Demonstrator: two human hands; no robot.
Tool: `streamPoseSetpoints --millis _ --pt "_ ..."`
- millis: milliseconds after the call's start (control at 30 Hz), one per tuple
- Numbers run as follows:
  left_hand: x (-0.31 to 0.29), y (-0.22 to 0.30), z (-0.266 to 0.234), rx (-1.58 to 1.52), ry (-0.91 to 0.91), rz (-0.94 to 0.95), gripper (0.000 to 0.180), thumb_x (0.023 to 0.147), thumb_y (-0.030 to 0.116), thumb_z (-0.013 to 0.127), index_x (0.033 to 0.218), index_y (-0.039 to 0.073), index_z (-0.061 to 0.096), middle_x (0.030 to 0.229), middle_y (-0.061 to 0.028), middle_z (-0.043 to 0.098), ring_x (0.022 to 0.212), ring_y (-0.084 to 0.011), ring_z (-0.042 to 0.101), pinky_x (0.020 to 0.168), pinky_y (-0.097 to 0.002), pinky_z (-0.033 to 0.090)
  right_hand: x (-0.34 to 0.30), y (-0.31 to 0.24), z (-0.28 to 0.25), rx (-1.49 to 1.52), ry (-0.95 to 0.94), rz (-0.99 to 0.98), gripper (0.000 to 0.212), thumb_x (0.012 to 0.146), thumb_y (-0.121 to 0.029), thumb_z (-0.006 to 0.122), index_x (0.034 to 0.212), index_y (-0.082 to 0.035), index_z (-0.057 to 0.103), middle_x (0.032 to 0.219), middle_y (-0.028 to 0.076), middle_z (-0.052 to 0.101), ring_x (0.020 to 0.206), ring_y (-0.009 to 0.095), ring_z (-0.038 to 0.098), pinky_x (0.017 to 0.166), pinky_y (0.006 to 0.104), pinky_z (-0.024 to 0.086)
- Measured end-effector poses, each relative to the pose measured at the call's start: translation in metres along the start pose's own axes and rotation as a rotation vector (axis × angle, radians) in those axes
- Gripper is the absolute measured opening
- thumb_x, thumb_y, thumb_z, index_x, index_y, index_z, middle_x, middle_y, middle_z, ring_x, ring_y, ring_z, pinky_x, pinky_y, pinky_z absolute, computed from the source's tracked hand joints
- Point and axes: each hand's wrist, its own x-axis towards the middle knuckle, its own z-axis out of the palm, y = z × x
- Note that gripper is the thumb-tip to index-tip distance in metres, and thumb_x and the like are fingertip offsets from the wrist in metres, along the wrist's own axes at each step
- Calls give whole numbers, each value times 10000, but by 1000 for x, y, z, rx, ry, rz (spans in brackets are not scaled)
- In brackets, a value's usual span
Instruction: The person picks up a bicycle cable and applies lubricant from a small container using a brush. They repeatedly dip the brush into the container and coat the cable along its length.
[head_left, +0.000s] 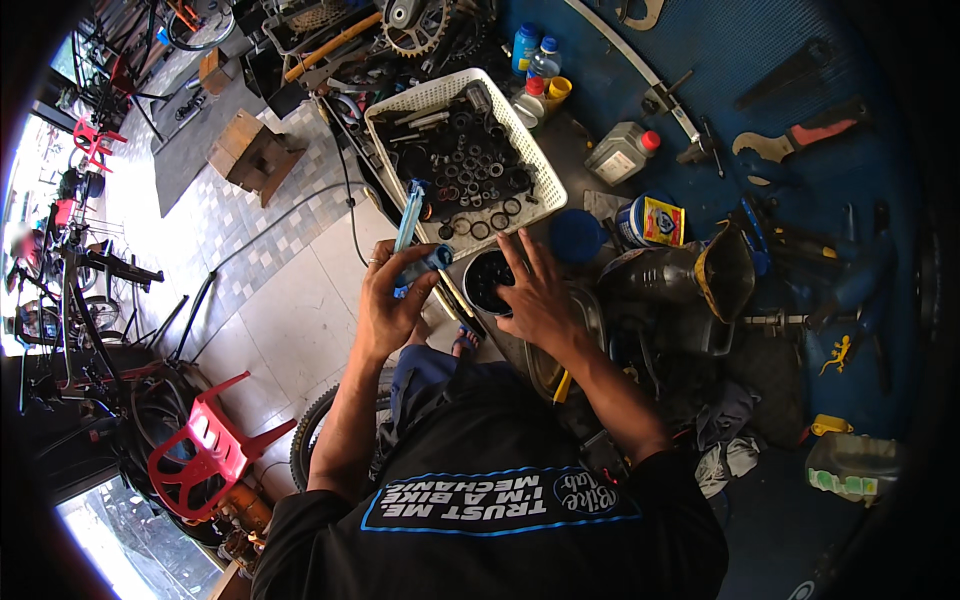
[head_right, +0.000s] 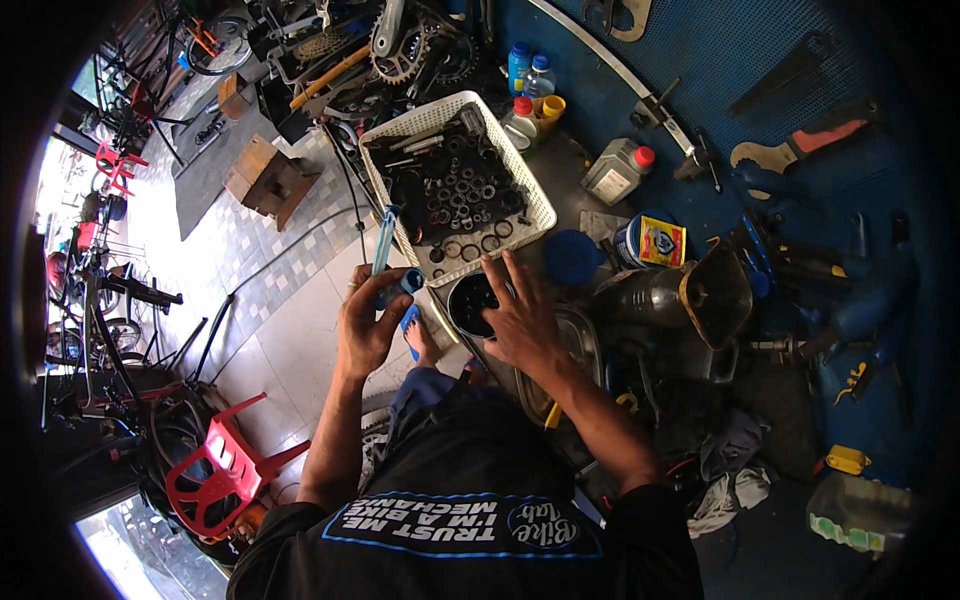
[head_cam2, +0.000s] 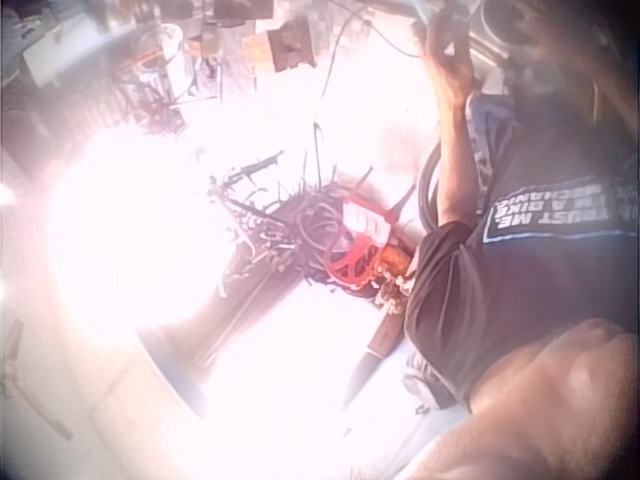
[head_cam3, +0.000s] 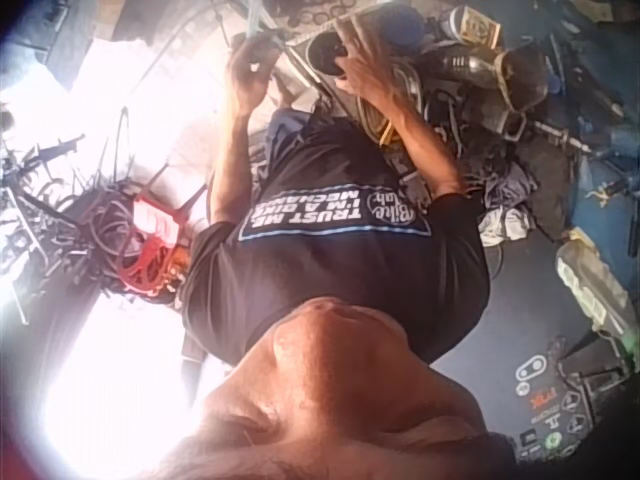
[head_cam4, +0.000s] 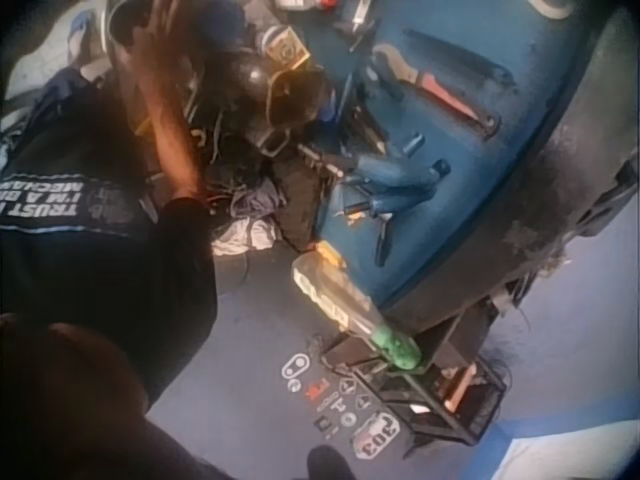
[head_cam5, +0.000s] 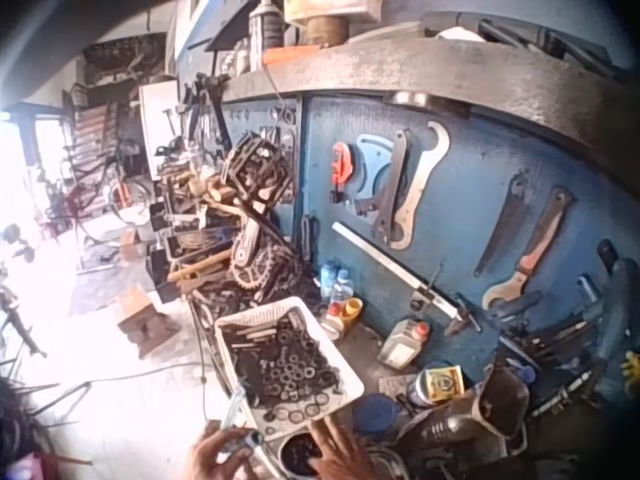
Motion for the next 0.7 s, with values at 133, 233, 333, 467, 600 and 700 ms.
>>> streamPoseSetpoints --millis 133,233,333,467,600,700 --pt "3 -1 2 -57 8 -10 368 906 73 843 1252 8 738 1184 -151 652 1072 -284 674 928 -369 534 3 3 0 1 35 -5 353 669 -308 938 941 -130 800 1778 171 217 1636 468 170 1297 618 276" --pt "1 -5 2 -55 17 -22 366 896 65 854 1237 5 736 1182 -144 654 1056 -265 679 920 -353 537 4 6 0 48 52 18 465 681 -347 949 1060 -142 772 1741 188 260 1633 475 162 1297 621 255" --pt "0 -5 2 -64 27 -17 357 896 83 864 1218 4 733 1178 -141 654 1047 -267 681 916 -358 540 2 7 -11 232 145 34 557 689 -366 949 1140 -138 714 1692 234 308 1616 508 188 1282 641 250" --pt "-3 -8 3 -63 11 -2 370 888 119 883 1205 6 731 1171 -141 656 1044 -271 680 911 -372 542 -6 3 -39 558 241 -2 670 763 -430 933 1312 -141 681 1706 258 241 1611 510 172 1287 650 193" --pt "-5 -11 11 -70 -20 -13 373 886 137 889 1201 10 736 1165 -149 655 1063 -292 671 928 -392 538 -12 -8 -67 951 217 -40 697 817 -383 907 1416 -124 663 1731 231 200 1623 445 167 1264 623 293" --pt "-5 -8 16 -58 -31 2 372 881 137 890 1200 17 741 1162 -155 653 1078 -311 663 942 -405 534 -10 -15 -65 1266 191 -68 710 828 -334 895 1449 -92 650 1737 204 195 1625 383 169 1138 543 507"
